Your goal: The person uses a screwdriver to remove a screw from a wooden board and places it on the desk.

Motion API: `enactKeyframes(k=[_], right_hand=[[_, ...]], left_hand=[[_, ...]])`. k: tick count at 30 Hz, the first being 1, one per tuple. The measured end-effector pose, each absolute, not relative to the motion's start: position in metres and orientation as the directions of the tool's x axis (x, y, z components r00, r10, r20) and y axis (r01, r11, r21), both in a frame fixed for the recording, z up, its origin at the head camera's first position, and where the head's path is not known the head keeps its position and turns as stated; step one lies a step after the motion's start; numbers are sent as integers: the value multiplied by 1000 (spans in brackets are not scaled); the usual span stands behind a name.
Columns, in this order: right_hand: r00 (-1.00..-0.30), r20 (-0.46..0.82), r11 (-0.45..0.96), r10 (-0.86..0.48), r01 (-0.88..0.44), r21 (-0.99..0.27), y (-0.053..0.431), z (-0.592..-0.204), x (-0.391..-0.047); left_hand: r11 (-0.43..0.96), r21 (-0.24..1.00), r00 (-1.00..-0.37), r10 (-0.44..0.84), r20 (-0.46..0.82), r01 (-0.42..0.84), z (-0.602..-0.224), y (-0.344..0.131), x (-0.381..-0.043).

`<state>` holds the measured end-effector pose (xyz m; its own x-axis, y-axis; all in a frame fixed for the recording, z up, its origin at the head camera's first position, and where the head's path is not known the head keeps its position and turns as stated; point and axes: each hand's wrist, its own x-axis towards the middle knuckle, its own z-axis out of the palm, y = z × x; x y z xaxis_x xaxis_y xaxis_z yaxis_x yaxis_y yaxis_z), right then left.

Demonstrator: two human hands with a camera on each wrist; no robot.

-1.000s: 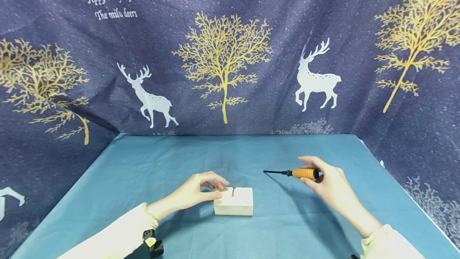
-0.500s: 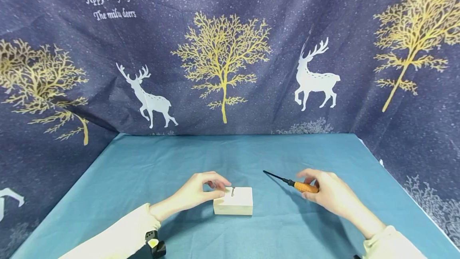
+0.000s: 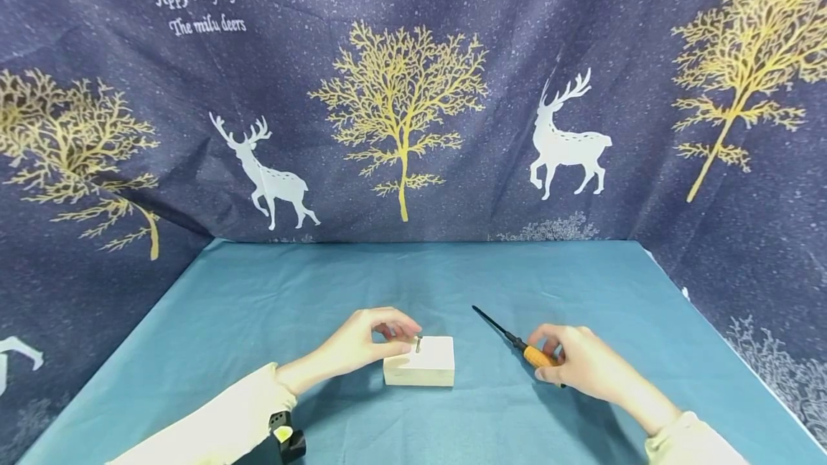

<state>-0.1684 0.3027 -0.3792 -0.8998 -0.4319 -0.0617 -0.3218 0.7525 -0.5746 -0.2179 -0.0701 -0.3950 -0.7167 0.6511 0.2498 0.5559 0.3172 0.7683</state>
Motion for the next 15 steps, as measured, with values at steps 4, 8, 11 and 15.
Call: enactKeyframes(k=[4,8,11,15], right_hand=[[-880,-99,728,-464,-315,-609,301,-384,-169],[-868,-131,708,-479,-295,-641,301,-387,-170],[-867,-138,711,-479,-290,-640,300,-388,-171],[-867,-136,718,-479,-298,-629,298,-388,-171]], left_hand=[[295,795,-717,657,235,530,-395,-68,-217],[295,799,-714,663,223,523,-395,-65,-218],[297,797,-711,668,220,526,-395,-62,-218],[289,807,-714,666,216,514,-395,-61,-219]])
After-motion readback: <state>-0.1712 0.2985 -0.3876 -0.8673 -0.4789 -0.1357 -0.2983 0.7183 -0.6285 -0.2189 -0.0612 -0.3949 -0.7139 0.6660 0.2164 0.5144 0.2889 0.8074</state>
